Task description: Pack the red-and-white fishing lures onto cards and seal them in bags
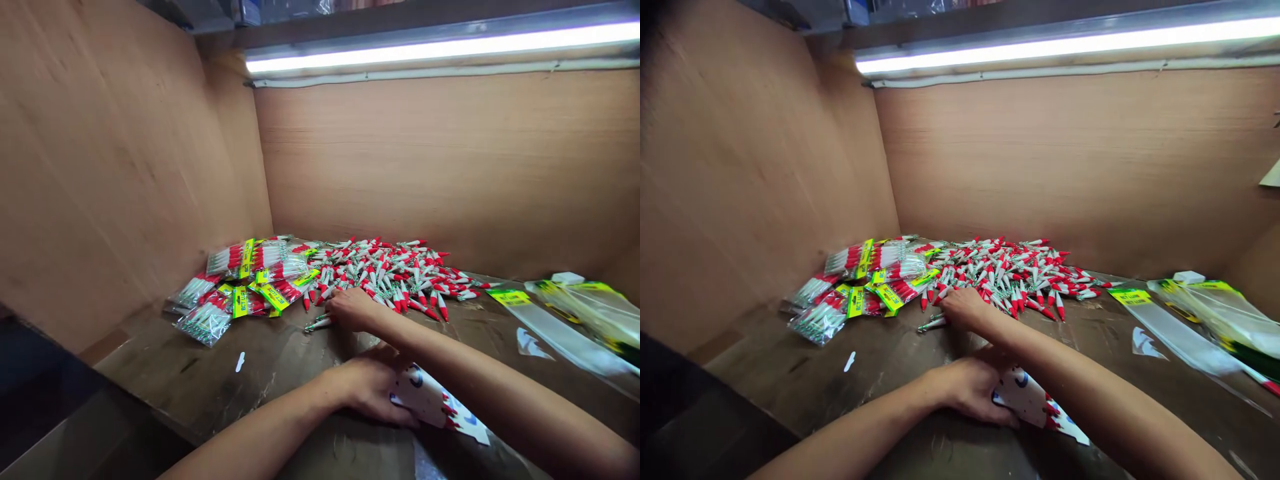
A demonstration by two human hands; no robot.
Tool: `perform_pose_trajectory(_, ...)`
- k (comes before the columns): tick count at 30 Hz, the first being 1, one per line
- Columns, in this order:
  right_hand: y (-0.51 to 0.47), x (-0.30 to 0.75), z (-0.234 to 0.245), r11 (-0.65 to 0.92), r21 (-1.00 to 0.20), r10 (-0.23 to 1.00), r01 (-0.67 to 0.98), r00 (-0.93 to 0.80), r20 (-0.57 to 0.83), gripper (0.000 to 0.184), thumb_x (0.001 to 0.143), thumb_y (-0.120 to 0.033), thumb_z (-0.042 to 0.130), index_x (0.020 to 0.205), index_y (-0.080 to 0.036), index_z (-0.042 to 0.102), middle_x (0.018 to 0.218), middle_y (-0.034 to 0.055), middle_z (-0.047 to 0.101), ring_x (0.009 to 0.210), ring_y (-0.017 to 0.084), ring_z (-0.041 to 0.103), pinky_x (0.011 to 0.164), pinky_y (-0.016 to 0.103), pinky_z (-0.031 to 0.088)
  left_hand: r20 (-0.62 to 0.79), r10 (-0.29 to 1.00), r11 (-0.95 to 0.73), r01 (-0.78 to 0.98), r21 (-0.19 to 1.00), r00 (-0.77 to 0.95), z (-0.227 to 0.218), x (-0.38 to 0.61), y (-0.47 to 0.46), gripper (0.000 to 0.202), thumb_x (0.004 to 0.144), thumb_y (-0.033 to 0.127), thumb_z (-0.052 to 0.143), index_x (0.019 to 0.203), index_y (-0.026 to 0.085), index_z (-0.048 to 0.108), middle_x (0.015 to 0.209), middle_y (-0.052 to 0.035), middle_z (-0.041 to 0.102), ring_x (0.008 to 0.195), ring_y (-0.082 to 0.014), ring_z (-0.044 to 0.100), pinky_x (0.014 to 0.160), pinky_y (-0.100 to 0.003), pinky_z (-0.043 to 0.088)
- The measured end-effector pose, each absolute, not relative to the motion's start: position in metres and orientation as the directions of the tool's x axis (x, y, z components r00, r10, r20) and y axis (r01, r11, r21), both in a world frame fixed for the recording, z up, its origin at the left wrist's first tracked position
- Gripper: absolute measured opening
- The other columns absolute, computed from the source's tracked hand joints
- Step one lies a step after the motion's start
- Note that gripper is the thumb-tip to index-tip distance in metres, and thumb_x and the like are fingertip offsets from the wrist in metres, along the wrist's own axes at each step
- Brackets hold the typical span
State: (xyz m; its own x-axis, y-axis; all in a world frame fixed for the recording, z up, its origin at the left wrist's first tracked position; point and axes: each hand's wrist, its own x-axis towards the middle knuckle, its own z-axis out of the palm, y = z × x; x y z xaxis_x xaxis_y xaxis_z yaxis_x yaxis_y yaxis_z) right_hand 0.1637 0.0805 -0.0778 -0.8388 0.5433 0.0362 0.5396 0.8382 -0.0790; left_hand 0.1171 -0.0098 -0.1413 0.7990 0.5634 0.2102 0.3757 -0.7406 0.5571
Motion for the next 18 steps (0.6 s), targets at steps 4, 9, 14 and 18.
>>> perform_pose_trajectory(4, 0.096, 0.158, -0.088, 0.816, -0.187, 0.567, 0.546, -0.82, 0.077, 0.011, 0.083, -0.011, 0.064, 0.088, -0.017, 0.071, 0.1, 0.0107, 0.068, 0.088, 0.023, 0.068, 0.072, 0.028, 0.047, 0.235, 0.537, -0.753, 0.334, 0.567, 0.81, -0.133, 0.113, -0.011, 0.097, 0.074, 0.052, 0.077, 0.156, 0.028, 0.03, 0.158, -0.0075, 0.041, 0.138, -0.0403, 0.044, 0.111, -0.052, 0.04)
perform_pose_trajectory(9, 0.099, 0.185, -0.079, 0.747, -0.47, 0.607, 0.47, -0.77, 0.195, 0.021, 0.1, -0.034, 0.052, 0.105, -0.017, 0.064, 0.107, 0.0095, 0.067, 0.092, 0.019, 0.066, 0.078, 0.027, 0.05, 0.221, 0.574, -0.735, 0.377, 0.564, 0.789, -0.134, 0.112, -0.013, 0.102, 0.075, 0.056, 0.075, 0.158, 0.022, 0.026, 0.152, -0.0144, 0.045, 0.136, -0.0379, 0.046, 0.112, -0.048, 0.038)
perform_pose_trajectory(14, 0.084, 0.27, -0.067, 0.017, -0.993, 0.695, -0.115, -0.713, 0.094, 0.028, 0.099, -0.048, 0.056, 0.113, -0.024, 0.058, 0.098, 0.0038, 0.068, 0.075, 0.012, 0.065, 0.064, 0.021, 0.05, 0.168, 0.662, -0.678, 0.487, 0.551, 0.731, -0.132, 0.107, -0.012, 0.108, 0.068, 0.059, 0.079, 0.158, 0.027, 0.027, 0.148, -0.0149, 0.048, 0.132, -0.0395, 0.048, 0.108, -0.052, 0.041)
perform_pose_trajectory(18, 0.058, 0.355, -0.078, -0.218, -0.95, 0.783, -0.226, -0.622, -0.032, 0.039, 0.093, -0.044, 0.068, 0.126, -0.026, 0.057, 0.096, 0.0028, 0.068, 0.065, 0.009, 0.063, 0.053, 0.017, 0.046, 0.114, 0.695, -0.641, 0.542, 0.543, 0.71, -0.124, 0.103, -0.009, 0.109, 0.065, 0.055, 0.083, 0.157, 0.03, 0.029, 0.144, -0.0149, 0.051, 0.127, -0.0396, 0.053, 0.104, -0.053, 0.045)
